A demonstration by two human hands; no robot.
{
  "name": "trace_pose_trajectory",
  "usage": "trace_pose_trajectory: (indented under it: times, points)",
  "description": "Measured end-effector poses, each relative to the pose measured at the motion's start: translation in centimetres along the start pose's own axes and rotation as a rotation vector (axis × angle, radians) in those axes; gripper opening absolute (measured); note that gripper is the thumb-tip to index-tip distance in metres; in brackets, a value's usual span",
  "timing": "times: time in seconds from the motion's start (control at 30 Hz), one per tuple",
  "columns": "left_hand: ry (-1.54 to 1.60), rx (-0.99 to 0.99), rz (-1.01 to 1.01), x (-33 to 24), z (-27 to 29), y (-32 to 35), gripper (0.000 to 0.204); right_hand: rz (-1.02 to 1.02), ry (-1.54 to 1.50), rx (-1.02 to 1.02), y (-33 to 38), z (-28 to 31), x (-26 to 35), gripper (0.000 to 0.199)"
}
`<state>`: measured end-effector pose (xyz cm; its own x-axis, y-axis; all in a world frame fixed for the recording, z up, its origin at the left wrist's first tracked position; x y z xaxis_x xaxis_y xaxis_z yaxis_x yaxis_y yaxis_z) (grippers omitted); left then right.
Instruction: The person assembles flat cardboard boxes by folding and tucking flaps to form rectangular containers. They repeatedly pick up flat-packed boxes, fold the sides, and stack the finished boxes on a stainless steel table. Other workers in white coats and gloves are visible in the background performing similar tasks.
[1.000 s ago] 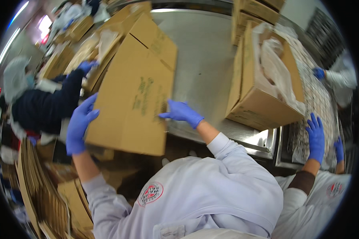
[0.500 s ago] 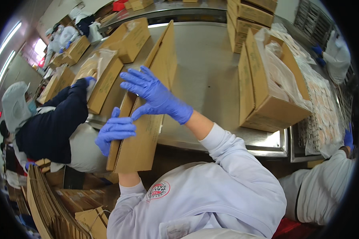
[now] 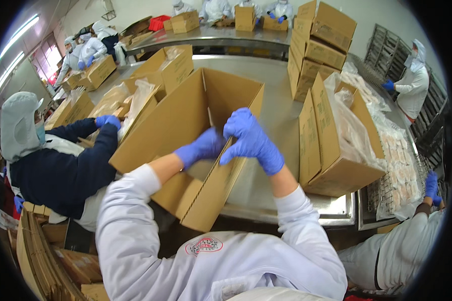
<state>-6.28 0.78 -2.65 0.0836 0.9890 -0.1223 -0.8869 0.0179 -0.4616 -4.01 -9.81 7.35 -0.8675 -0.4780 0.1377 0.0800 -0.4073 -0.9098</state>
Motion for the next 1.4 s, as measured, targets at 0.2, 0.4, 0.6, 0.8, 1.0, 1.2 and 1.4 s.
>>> trace_pose_trajectory:
  times: [0.2,0.4,0.6,0.8,1.0,1.2,1.4]
  points:
    - [-0.344,-0.608,0.113,2.9,3.5,-13.2,0.044,-0.012,0.057,-0.001,0.5,0.2,0.2,0.064]
    - [0.256,-0.122,0.353,3.1,3.4,-0.4,0.04,-0.013,0.169,0.25,-0.5,-2.8,-0.8,0.064]
    - [-1.185,-0.488,0.011,10.9,16.9,2.9,0.033,-0.302,0.033,0.47,1.2,-9.5,-1.9,0.062]
    - [-1.021,0.367,0.076,5.9,-1.5,3.9,0.064,-0.481,0.051,0.739,6.9,-9.1,-1.9,0.046]
    - [-0.477,-0.073,0.435,3.7,1.8,3.1,0.065,-0.805,-0.034,0.795,7.1,-4.4,-2.1,0.037]
    - [-0.534,-0.253,0.862,1.7,12.0,7.7,0.088,-1.225,-0.277,-0.502,23.3,-4.3,-9.2,0.044]
    - [0.782,-0.883,0.904,4.9,15.0,16.3,0.083,-1.202,-1.031,-0.004,13.3,-6.0,3.9,0.074]
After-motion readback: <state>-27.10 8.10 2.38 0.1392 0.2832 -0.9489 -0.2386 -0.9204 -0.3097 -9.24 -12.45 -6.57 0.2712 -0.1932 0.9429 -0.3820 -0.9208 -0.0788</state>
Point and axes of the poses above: each hand's wrist, its own y-axis away from the middle knuckle, its own z-axis out of the back of the hand, x = y × z, the point moved 6 cm from there along -y, towards the middle knuckle, and after that the axes turned 15 degrees about -x, right-handed, at the moved point
